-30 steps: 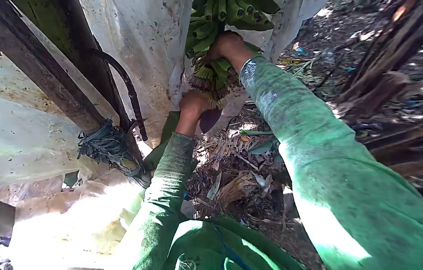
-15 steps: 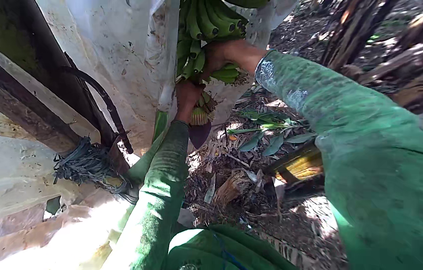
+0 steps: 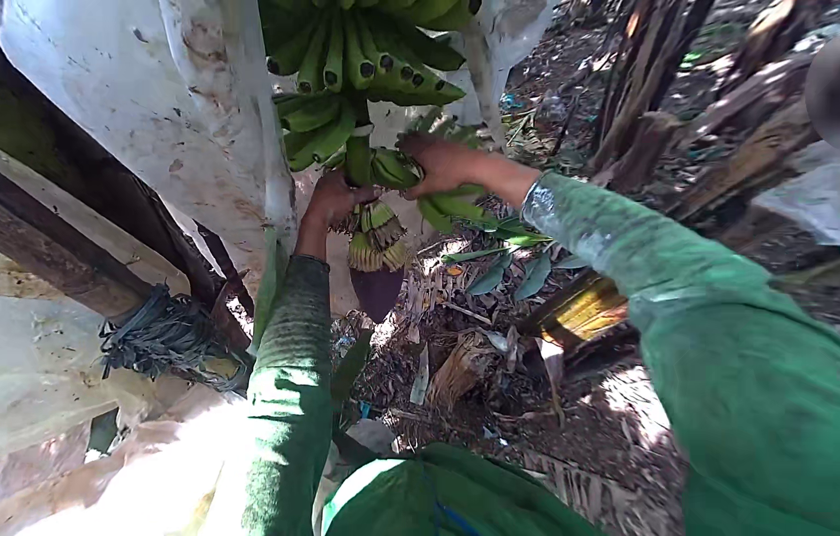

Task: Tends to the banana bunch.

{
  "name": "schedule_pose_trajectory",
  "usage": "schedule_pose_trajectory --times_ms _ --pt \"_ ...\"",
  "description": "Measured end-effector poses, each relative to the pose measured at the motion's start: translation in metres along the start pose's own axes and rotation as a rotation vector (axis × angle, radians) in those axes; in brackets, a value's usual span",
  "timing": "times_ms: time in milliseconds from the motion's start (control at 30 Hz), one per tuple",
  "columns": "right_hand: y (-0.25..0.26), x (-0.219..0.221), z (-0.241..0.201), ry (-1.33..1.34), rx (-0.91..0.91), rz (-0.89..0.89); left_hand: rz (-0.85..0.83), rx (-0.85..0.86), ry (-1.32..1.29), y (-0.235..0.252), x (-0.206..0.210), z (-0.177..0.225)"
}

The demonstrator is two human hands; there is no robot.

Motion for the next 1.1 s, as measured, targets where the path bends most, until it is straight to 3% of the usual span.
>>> schedule_pose_trajectory --times_ms 100,233,500,633,800,933,1033,1100 --pt "0.015 0.016 -0.020 0.115 0.001 0.148 -0.019 -0.036 0.025 -0.006 -0.003 0.004" --pt "0.044 0.016 -0.038 0.157 0.048 0.217 -0.057 -0.054 0.050 -0.009 -0.005 0.005" --pt "0.051 0.003 -0.037 0.029 0.037 0.169 -0.173 0.009 0.040 -0.015 -0.004 0.015" --pt "0.052 -0.009 -0.028 -0.024 -0.068 0.101 -0.106 -0.105 0.206 -0.005 0.005 0.016" --pt "0.041 -0.026 -0.048 -0.113 0.213 -0.013 -0.172 -0.280 0.384 0.011 0.004 0.031" --pt "0.029 -0.030 -0.083 0.022 0.426 -0.037 -0.232 -0.306 0.390 0.015 0.000 0.032" --pt "0.002 -0.040 -0.111 -0.142 0.255 -0.133 -0.210 -0.310 0.403 0.015 -0.001 0.035" --pt "-0.007 -0.042 -0.112 -0.094 0.108 -0.129 -0.187 -0.337 0.455 0.008 -0.002 0.034"
Point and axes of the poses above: each hand's wrist, its own y-axis towards the middle knuckle, its own x-axis out of the palm, z = x × y, the point moved 3 cm from there along y, towards the middle knuckle, and after that the axes turned 12 degrees about -z, right-handed, at the moved point
